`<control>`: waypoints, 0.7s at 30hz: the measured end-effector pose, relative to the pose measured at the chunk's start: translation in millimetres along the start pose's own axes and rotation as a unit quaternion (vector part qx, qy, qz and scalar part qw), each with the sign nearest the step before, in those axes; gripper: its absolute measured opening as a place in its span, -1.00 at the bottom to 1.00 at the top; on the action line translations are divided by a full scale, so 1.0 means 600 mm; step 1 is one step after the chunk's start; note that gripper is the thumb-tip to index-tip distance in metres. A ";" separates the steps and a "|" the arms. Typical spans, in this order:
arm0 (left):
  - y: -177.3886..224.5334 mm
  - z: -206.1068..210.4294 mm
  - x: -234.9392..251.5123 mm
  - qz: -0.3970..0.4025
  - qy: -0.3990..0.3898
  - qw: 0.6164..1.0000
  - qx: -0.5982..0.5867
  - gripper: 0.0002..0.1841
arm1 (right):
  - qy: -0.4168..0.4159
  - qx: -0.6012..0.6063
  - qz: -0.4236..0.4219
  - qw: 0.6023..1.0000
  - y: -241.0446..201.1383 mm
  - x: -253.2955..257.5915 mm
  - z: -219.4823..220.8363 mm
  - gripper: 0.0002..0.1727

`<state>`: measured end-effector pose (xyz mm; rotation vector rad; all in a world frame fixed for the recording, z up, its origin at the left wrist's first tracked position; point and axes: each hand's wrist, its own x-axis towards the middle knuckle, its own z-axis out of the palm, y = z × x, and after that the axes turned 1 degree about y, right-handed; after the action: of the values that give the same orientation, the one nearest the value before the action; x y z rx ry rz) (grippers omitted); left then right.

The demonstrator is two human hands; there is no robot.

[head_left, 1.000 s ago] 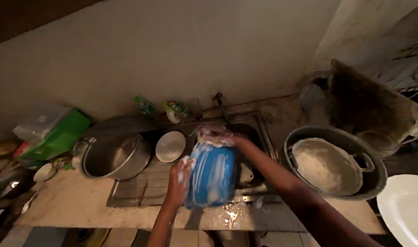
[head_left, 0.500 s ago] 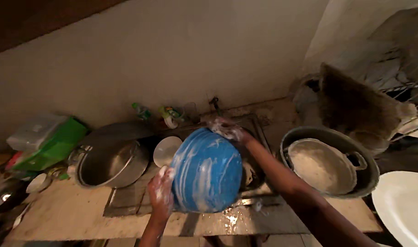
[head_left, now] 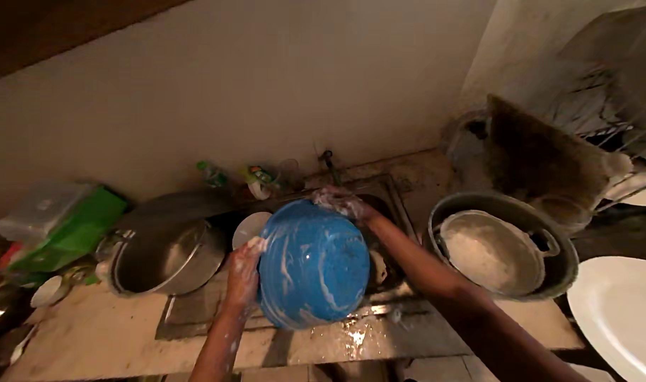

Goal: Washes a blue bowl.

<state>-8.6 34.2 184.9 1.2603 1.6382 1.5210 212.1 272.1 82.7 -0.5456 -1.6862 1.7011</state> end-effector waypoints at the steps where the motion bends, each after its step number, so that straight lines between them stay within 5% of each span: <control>1: 0.004 0.002 0.004 -0.030 -0.046 0.998 0.022 -0.75 | -0.010 -0.012 0.007 1.000 -0.022 0.000 0.011 -0.66; 3: 0.022 0.024 0.017 -0.116 -0.118 0.986 0.027 -0.77 | -0.082 -0.079 0.014 0.993 -0.074 0.004 0.053 -0.73; 6: 0.035 0.045 0.036 -0.153 -0.117 0.981 0.007 -0.75 | -0.164 -0.161 0.025 0.973 -0.100 0.022 0.088 -0.65; 10: 0.043 0.022 0.039 -0.058 0.033 0.993 -0.100 -0.75 | 0.003 -0.042 0.018 0.999 -0.055 -0.016 0.019 -0.58; 14: 0.032 0.028 0.038 -0.022 0.195 0.964 -0.178 -0.68 | 0.241 0.145 0.025 0.959 -0.007 -0.067 0.094 -0.51; 18: 0.032 0.053 0.021 -0.027 0.261 0.942 -0.208 -0.68 | 0.319 0.037 -0.108 0.941 0.042 -0.100 0.148 -0.45; 21: 0.032 0.073 0.010 -0.017 0.315 0.928 -0.197 -0.66 | 0.368 -0.035 -0.114 0.922 0.026 -0.119 0.201 -0.38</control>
<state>32.7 56.9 195.9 0.5430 1.5701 2.2457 173.4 137.6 65.1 -0.8551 -1.1960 1.0680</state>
